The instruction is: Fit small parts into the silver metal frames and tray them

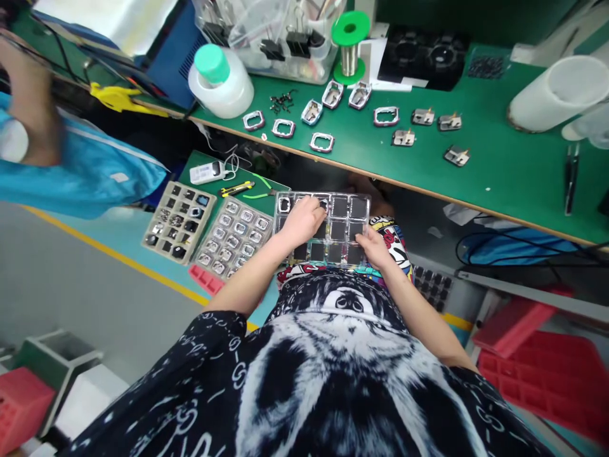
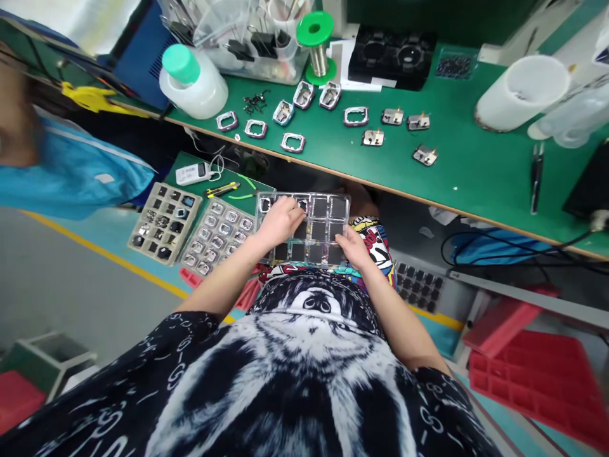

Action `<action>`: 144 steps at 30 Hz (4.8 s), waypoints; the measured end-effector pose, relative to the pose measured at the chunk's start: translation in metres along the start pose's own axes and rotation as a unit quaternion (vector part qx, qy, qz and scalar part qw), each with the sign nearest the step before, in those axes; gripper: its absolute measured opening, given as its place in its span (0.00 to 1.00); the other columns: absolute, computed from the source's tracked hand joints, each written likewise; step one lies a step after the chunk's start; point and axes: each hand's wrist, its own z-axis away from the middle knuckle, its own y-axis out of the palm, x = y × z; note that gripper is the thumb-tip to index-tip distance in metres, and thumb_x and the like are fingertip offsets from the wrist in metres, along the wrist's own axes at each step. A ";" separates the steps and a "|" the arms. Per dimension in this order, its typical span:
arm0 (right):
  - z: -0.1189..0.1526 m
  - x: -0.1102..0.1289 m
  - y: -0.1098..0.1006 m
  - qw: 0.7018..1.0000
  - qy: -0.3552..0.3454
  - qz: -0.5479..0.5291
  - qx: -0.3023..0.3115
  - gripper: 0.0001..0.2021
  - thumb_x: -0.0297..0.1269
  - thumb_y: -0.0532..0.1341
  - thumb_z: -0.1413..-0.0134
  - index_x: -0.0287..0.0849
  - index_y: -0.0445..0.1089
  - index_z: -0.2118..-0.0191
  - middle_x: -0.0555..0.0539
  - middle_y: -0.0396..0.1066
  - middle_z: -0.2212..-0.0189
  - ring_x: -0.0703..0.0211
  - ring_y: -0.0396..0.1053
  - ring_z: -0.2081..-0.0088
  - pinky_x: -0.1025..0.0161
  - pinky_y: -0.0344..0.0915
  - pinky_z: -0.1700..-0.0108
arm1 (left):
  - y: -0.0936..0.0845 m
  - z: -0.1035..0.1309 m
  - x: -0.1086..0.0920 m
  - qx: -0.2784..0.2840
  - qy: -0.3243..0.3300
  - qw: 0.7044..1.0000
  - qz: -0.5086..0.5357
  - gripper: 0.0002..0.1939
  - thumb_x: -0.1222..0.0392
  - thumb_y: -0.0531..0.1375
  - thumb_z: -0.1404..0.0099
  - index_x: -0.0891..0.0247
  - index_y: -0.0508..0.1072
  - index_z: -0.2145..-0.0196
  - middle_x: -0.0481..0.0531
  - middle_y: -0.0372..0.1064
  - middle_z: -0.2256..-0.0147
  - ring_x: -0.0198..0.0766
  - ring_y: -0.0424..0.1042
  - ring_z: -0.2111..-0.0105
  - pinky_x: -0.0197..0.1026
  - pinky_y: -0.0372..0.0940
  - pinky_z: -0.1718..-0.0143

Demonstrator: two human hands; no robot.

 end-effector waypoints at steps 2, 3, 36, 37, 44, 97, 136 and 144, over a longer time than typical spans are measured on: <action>-0.002 -0.001 -0.001 1.000 0.000 0.003 0.007 0.16 0.49 0.72 0.42 0.48 0.76 0.52 0.49 0.80 0.56 0.49 0.75 0.57 0.53 0.73 0.51 | 0.001 -0.001 0.002 0.011 -0.002 1.000 -0.002 0.21 0.58 0.49 0.18 0.63 0.79 0.62 0.62 0.69 0.59 0.53 0.63 0.55 0.53 0.62 0.52; -0.002 -0.001 -0.001 1.000 0.000 0.003 0.011 0.16 0.49 0.72 0.42 0.48 0.76 0.52 0.49 0.80 0.56 0.50 0.75 0.58 0.53 0.72 0.51 | 0.002 -0.002 0.003 0.018 -0.002 1.000 -0.007 0.20 0.60 0.49 0.18 0.63 0.78 0.63 0.62 0.69 0.59 0.53 0.64 0.55 0.53 0.62 0.52; -0.001 -0.004 0.002 0.999 0.016 -0.038 0.019 0.16 0.46 0.73 0.46 0.46 0.75 0.55 0.51 0.80 0.60 0.53 0.76 0.60 0.56 0.74 0.53 | -0.080 -0.036 0.007 -0.209 -0.007 0.964 0.163 0.07 0.55 0.67 0.26 0.59 0.83 0.57 0.50 0.71 0.64 0.41 0.72 0.62 0.46 0.70 0.56; -0.001 -0.004 0.002 0.999 0.015 -0.038 0.019 0.16 0.46 0.73 0.47 0.46 0.75 0.56 0.51 0.80 0.60 0.53 0.76 0.60 0.56 0.74 0.53 | -0.068 -0.031 -0.003 -0.203 -0.007 0.964 0.170 0.06 0.55 0.68 0.26 0.59 0.84 0.57 0.50 0.71 0.64 0.41 0.72 0.62 0.46 0.70 0.57; 0.005 0.000 0.000 0.999 0.003 -0.033 0.020 0.16 0.46 0.73 0.47 0.46 0.75 0.56 0.50 0.80 0.59 0.53 0.75 0.61 0.56 0.74 0.54 | 0.006 -0.033 -0.033 -0.056 -0.033 0.995 0.078 0.09 0.58 0.65 0.25 0.64 0.83 0.61 0.58 0.74 0.60 0.50 0.73 0.54 0.52 0.70 0.48; 0.009 0.003 -0.004 0.997 0.039 -0.066 0.015 0.20 0.44 0.78 0.54 0.45 0.77 0.56 0.51 0.78 0.62 0.55 0.74 0.63 0.59 0.73 0.57 | 0.004 -0.062 -0.084 0.005 -0.069 0.985 0.158 0.09 0.57 0.65 0.24 0.63 0.84 0.59 0.59 0.75 0.57 0.51 0.73 0.50 0.53 0.68 0.42; 0.010 0.005 -0.003 0.995 0.053 -0.084 0.028 0.25 0.50 0.79 0.47 0.57 0.78 0.44 0.48 0.81 0.46 0.36 0.80 0.46 0.41 0.78 0.46 | 0.029 -0.061 -0.051 -0.059 0.110 0.990 0.068 0.11 0.60 0.59 0.23 0.66 0.81 0.58 0.60 0.76 0.58 0.50 0.74 0.54 0.48 0.70 0.50; 0.002 0.000 -0.014 0.993 0.061 -0.074 0.067 0.29 0.48 0.80 0.46 0.48 0.77 0.41 0.43 0.80 0.46 0.41 0.80 0.49 0.44 0.76 0.43 | 0.027 -0.059 -0.067 -0.072 0.099 0.990 0.073 0.06 0.66 0.63 0.27 0.65 0.80 0.62 0.57 0.78 0.62 0.45 0.76 0.60 0.45 0.71 0.57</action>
